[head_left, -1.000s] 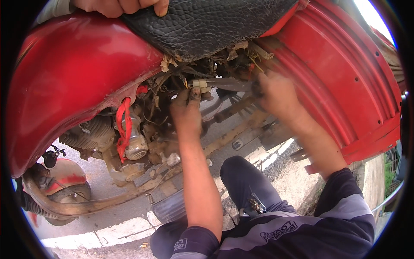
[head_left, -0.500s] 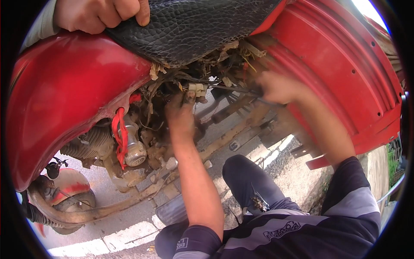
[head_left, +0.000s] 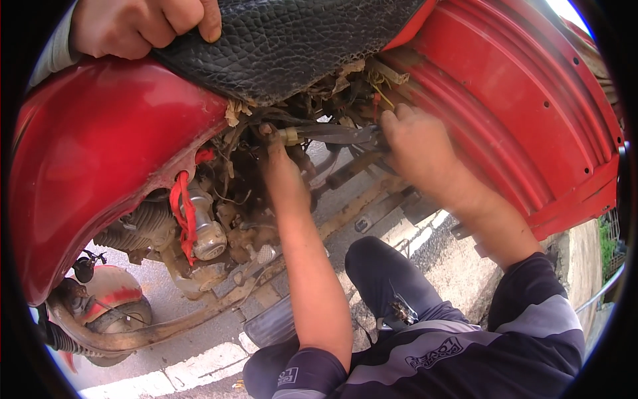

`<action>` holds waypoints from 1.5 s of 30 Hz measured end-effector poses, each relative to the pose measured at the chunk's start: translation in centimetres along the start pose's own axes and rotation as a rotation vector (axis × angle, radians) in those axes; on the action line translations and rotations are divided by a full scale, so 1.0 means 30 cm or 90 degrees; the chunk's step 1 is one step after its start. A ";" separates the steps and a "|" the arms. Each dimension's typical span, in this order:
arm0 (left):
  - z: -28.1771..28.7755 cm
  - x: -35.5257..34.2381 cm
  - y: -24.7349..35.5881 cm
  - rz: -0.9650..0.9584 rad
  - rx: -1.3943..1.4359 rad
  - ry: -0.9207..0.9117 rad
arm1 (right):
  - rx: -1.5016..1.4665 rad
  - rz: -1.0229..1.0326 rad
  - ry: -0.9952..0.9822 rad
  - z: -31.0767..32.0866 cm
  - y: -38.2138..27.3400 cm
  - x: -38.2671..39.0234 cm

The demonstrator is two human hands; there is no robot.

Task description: The person uses pliers to work on the wiring harness located under the seat of a red motorcycle. They repeatedly grip and pull at the wires and connectors while sitting on the ground.

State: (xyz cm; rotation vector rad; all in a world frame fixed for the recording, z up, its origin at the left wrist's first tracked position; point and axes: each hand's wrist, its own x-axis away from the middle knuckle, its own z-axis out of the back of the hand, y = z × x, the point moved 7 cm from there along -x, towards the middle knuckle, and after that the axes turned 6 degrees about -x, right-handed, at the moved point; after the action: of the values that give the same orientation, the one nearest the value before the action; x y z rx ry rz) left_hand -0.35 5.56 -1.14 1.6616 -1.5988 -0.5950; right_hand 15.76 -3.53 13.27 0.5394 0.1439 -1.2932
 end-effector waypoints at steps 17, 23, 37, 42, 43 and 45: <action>0.048 -0.048 0.027 -0.364 -0.246 -0.075 | -0.014 0.096 -0.134 0.039 0.061 -0.159; 0.025 -0.039 0.053 -0.349 -0.189 -0.119 | -0.072 0.120 -0.214 0.034 0.057 -0.176; 0.075 -0.149 -0.078 -0.500 -0.294 0.168 | -0.101 0.081 -0.236 0.018 -0.005 -0.115; -0.003 -0.063 0.034 -0.330 -0.351 0.088 | -0.005 0.020 -0.113 -0.032 -0.007 -0.024; 0.015 -0.074 0.049 -0.368 -0.386 0.072 | -0.003 0.014 -0.092 -0.030 -0.020 -0.018; 0.044 -0.094 0.047 -0.379 -0.404 0.070 | -0.004 0.012 -0.076 -0.019 -0.047 -0.020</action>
State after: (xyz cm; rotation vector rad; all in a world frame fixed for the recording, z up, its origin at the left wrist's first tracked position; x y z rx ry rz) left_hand -2.59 8.15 -1.32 1.6070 -0.6930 -1.1463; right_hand 14.39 -2.98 12.61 0.4549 0.0433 -1.3027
